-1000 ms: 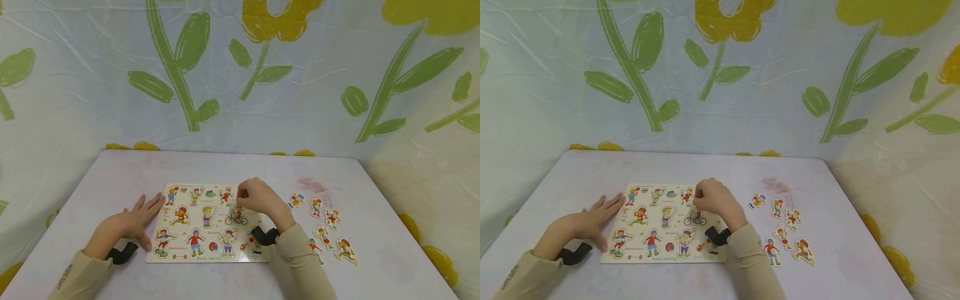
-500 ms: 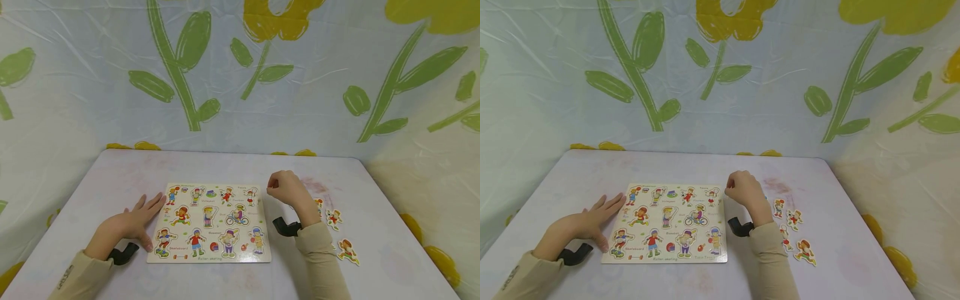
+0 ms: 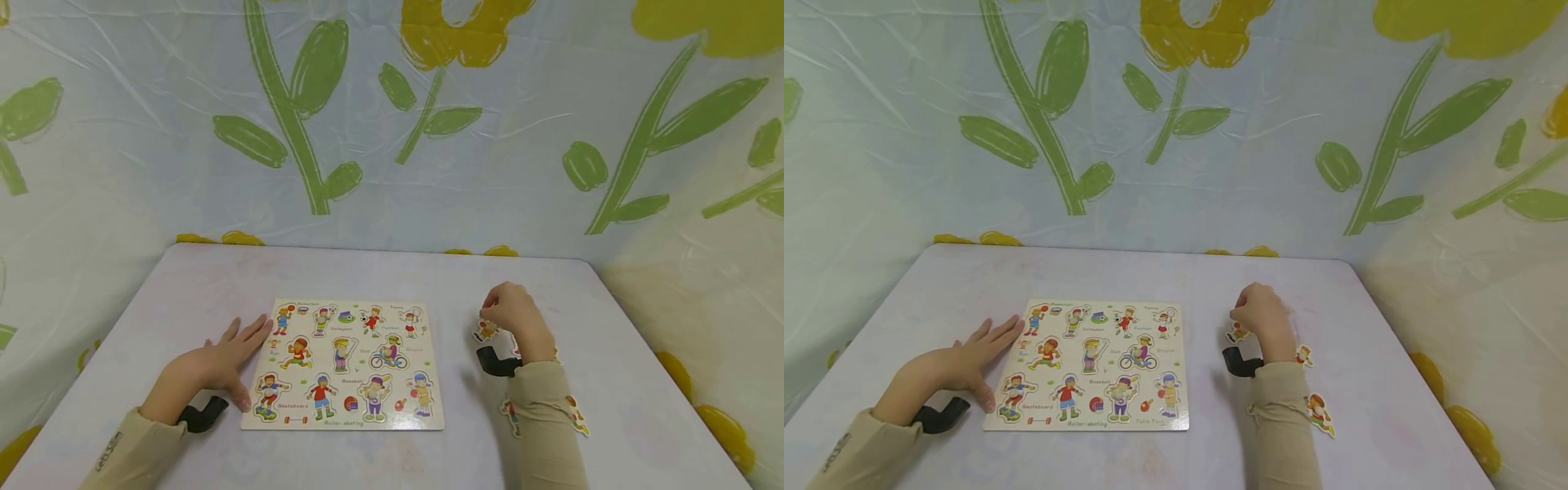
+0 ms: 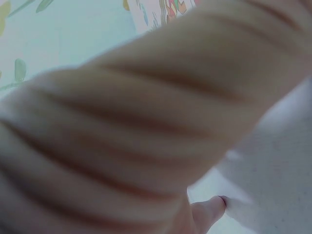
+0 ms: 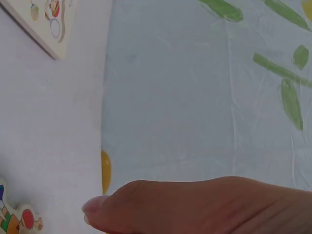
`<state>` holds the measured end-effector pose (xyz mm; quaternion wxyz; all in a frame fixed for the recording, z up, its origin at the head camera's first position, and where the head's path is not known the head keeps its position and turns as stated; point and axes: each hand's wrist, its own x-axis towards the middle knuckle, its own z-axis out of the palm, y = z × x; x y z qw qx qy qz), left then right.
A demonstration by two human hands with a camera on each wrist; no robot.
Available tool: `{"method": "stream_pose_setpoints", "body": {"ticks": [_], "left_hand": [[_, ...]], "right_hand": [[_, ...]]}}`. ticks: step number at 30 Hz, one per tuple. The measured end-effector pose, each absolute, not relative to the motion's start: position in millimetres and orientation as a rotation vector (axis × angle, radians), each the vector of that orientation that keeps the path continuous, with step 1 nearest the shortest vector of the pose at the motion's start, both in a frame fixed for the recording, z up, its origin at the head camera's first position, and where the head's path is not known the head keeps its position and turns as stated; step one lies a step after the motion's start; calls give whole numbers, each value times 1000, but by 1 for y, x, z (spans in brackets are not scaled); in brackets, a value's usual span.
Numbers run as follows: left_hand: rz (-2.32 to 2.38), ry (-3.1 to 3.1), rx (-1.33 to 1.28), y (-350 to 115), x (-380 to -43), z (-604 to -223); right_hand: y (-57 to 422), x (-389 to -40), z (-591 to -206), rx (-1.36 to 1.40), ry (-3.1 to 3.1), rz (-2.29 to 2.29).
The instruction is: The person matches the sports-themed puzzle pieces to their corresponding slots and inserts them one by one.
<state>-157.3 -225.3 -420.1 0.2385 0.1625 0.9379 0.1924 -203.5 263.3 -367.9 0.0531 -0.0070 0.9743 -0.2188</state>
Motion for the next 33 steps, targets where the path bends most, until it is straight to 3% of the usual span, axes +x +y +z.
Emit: {"method": "stream_pose_setpoints", "body": {"ticks": [8, 33], "left_hand": [[531, 2570, 433, -224, -157, -421], [537, 2572, 431, -226, -156, -420]], "right_hand": [[274, -204, -384, 181, 2789, -692], [276, -214, -397, 174, 2831, -685]]}}
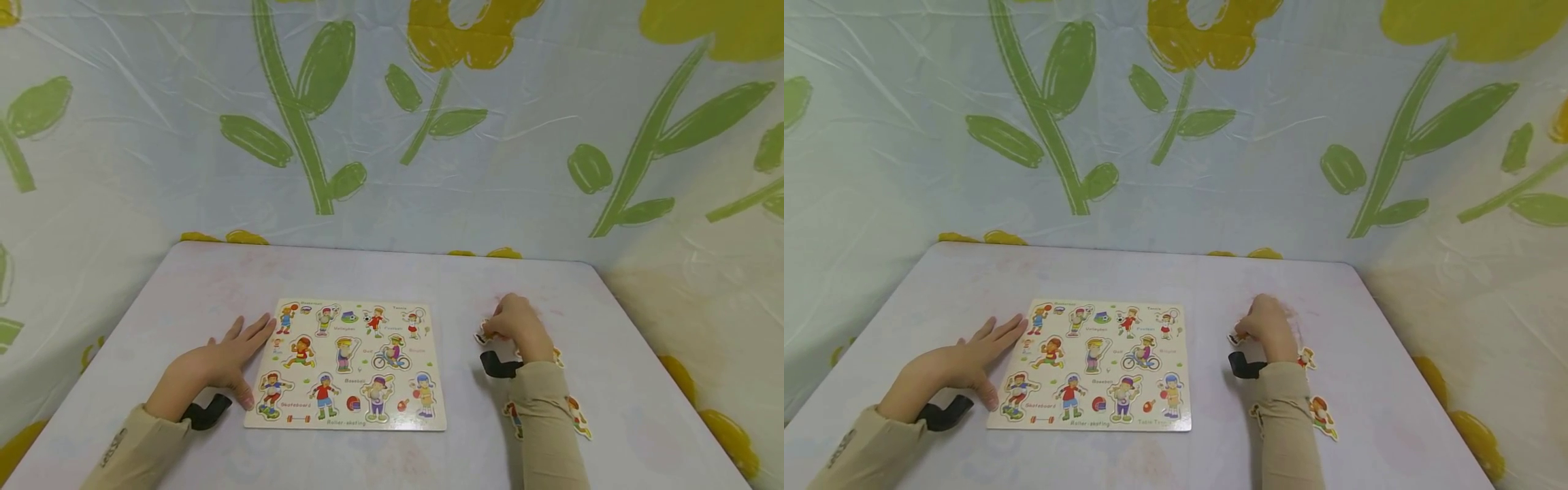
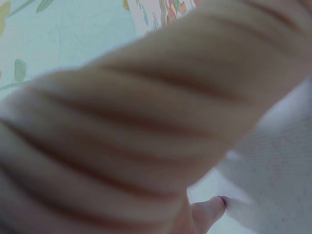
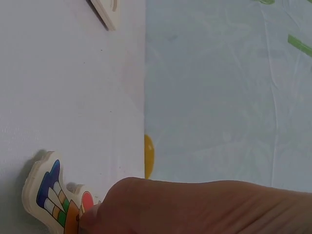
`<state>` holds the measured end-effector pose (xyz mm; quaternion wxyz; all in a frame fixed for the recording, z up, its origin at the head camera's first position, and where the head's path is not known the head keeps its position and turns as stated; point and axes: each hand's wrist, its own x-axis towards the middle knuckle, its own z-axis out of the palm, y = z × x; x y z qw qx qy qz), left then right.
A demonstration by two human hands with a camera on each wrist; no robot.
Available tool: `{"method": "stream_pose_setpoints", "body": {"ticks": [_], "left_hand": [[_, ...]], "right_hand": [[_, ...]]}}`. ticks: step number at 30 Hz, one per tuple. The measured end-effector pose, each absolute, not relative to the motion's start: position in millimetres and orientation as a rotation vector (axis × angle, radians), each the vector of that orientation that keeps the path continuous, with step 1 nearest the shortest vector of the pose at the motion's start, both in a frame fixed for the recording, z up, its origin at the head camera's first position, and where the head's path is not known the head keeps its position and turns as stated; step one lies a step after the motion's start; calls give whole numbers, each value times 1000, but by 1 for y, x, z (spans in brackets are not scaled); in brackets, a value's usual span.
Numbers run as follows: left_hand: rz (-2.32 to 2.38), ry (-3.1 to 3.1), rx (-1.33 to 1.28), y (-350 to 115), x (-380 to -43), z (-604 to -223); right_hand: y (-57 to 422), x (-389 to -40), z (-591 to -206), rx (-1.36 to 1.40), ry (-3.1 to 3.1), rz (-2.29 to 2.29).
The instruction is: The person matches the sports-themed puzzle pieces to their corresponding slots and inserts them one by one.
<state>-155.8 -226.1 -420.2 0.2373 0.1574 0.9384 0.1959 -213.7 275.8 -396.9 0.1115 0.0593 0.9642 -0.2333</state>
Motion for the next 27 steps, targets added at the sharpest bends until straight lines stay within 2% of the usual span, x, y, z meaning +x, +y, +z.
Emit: {"method": "stream_pose_setpoints", "body": {"ticks": [27], "left_hand": [[542, 2557, 460, -226, -156, -418]], "right_hand": [[202, -176, -339, -251, 2920, -778]]}}
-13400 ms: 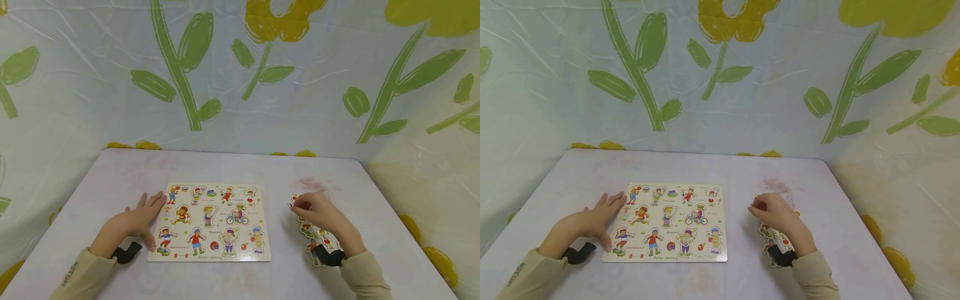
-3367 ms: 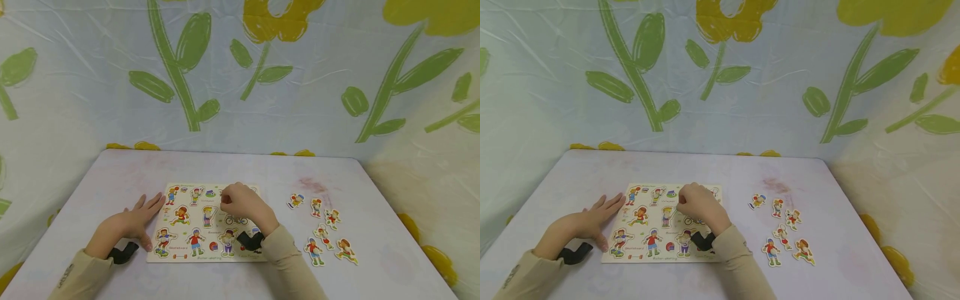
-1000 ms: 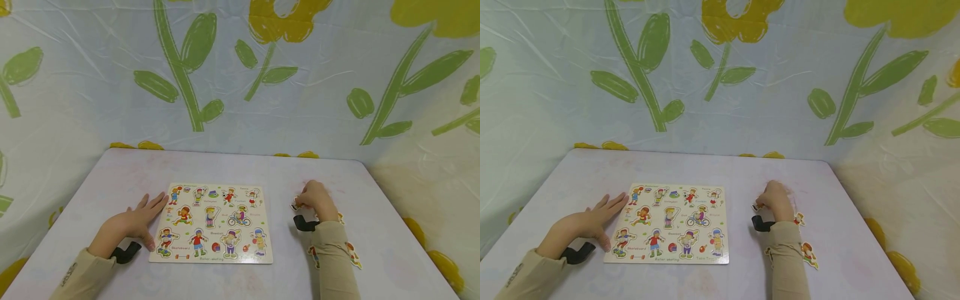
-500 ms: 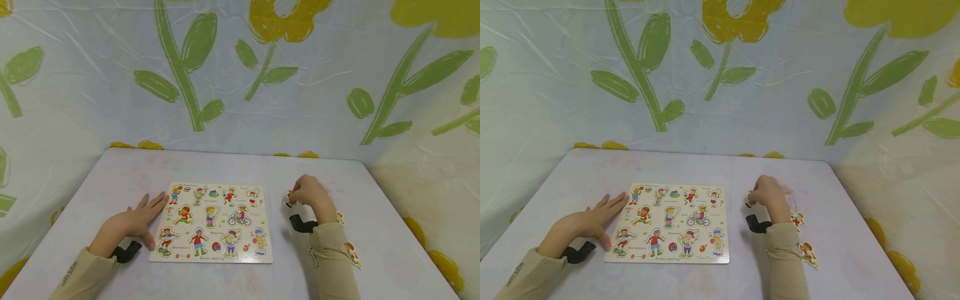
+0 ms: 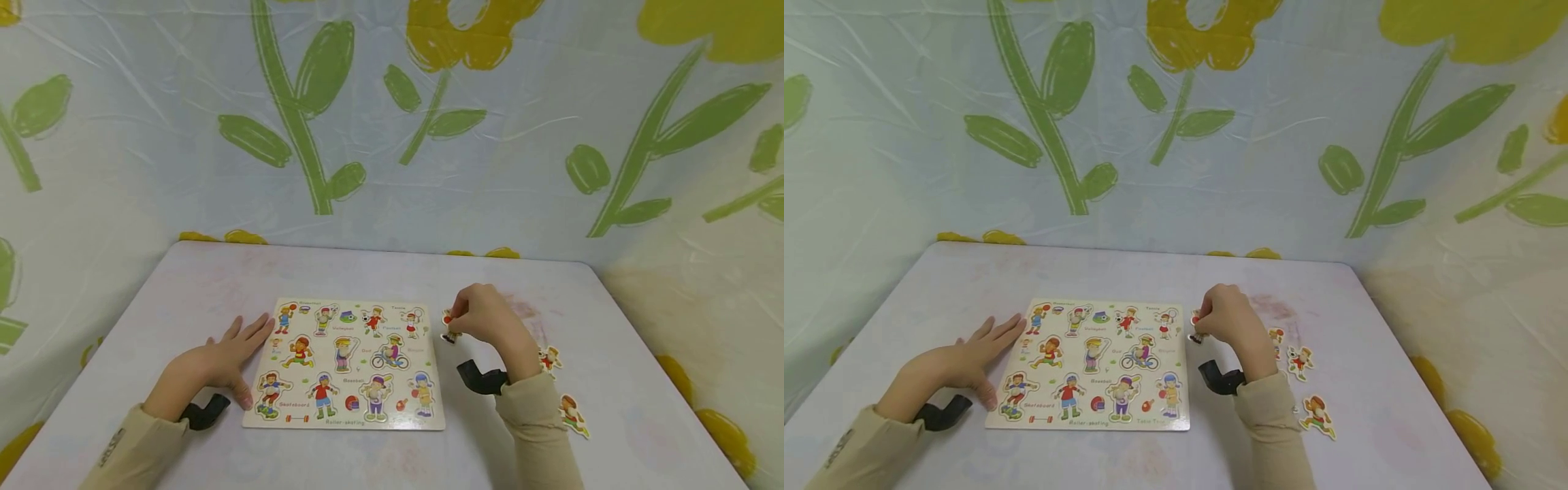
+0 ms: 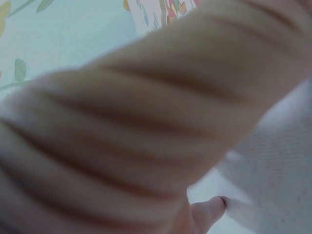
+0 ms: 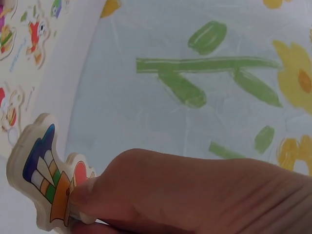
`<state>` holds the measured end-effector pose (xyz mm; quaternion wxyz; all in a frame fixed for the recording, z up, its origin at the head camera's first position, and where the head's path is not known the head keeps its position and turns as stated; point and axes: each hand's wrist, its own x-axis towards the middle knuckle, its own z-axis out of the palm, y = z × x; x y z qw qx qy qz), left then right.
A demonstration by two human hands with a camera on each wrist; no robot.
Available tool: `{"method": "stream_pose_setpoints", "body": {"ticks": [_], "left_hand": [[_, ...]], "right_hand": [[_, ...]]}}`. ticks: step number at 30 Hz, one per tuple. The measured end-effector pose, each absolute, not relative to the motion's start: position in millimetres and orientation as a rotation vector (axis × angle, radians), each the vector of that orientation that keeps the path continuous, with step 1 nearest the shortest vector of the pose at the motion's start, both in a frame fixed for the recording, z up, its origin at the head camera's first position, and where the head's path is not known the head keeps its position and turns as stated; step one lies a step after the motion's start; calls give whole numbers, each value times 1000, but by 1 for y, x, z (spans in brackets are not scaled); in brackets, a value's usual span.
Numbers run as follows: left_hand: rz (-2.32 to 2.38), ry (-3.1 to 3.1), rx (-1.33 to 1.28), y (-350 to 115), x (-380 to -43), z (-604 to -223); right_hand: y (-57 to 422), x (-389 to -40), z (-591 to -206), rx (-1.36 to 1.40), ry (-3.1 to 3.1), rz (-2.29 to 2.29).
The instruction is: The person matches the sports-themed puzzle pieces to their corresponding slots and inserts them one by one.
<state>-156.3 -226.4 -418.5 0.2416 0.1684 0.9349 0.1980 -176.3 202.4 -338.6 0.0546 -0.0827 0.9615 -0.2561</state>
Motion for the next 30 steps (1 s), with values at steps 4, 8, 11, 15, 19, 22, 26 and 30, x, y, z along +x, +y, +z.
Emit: {"method": "stream_pose_setpoints", "body": {"ticks": [4, 8, 11, 15, 19, 22, 26, 30], "left_hand": [[535, 2560, 456, -227, -156, -419], [539, 2559, 448, -228, -156, -419], [544, 2558, 449, -228, -156, -420], [541, 2562, 452, -228, -156, -419], [539, 2561, 450, -227, -156, -418], [538, 2562, 451, -226, -156, -418], [523, 2568, 443, -225, -156, -418], [516, 2569, 436, -225, -157, -419]], "right_hand": [[195, -173, -336, -291, 2917, -776], [188, -169, -334, -347, 2892, -797], [183, -165, -332, -404, 2872, -821], [176, -160, -332, -464, 2850, -807], [171, -154, -334, -494, 2832, -761], [169, -150, -337, -514, 2823, -732], [167, -143, -344, -542, 2806, -707], [165, -136, -354, -590, 2791, -677]]}}
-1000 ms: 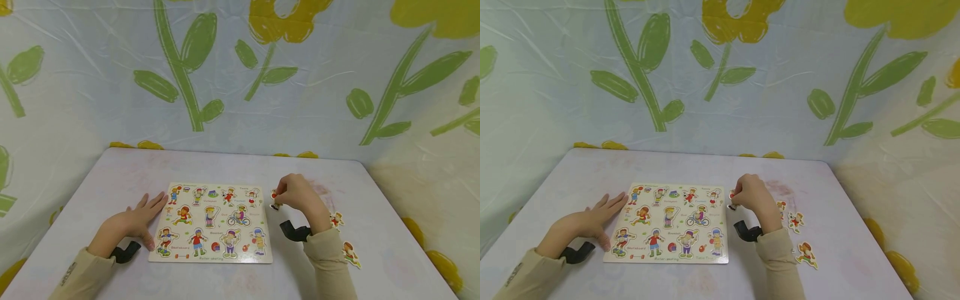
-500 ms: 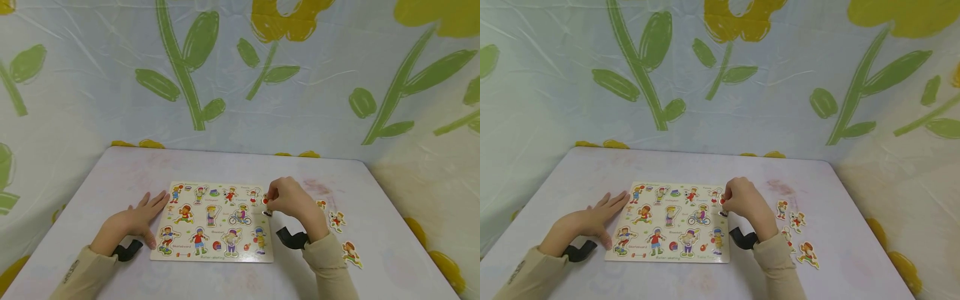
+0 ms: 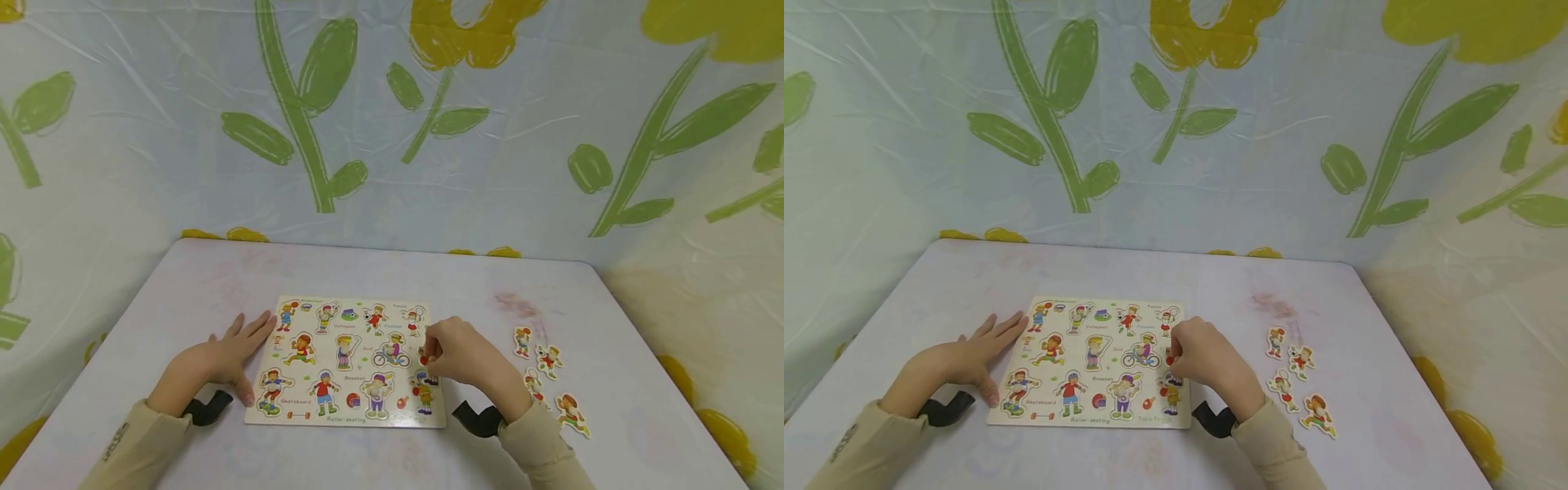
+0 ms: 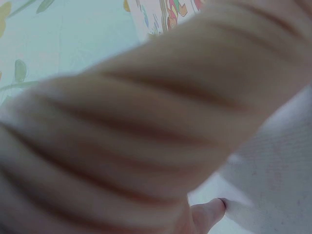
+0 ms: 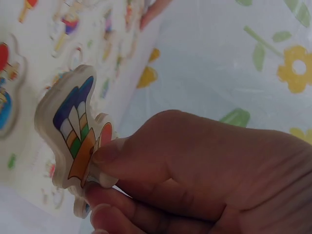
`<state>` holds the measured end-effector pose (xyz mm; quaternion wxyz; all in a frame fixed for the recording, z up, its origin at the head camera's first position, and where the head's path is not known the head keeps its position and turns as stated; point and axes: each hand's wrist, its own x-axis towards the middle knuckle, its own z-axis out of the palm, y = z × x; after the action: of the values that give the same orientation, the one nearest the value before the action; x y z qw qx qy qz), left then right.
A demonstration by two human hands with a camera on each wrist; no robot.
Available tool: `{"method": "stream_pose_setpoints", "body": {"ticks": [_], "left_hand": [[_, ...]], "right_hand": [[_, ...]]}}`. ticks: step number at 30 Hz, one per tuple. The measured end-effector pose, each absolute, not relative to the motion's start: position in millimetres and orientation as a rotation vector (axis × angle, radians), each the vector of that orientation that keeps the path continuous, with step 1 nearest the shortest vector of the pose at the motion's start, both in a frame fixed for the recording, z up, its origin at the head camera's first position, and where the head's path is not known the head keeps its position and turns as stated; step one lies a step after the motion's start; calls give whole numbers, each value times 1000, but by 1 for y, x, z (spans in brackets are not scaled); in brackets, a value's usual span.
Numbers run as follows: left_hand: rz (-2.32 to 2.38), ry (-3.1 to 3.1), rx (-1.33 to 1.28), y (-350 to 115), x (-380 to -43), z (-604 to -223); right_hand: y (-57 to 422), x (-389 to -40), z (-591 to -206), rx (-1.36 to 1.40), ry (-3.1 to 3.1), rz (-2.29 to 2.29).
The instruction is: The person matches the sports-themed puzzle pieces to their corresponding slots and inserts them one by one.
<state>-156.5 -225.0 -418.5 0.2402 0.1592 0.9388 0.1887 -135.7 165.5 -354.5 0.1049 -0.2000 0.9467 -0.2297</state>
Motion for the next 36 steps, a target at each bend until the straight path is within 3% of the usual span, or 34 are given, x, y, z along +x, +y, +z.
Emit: {"method": "stream_pose_setpoints", "body": {"ticks": [18, 36], "left_hand": [[516, 2558, 435, -225, -157, -419], [509, 2572, 438, -225, -157, -418]], "right_hand": [[161, -127, -394, -646, 2743, -577], [157, -125, -395, -627, 2704, -594]]}}
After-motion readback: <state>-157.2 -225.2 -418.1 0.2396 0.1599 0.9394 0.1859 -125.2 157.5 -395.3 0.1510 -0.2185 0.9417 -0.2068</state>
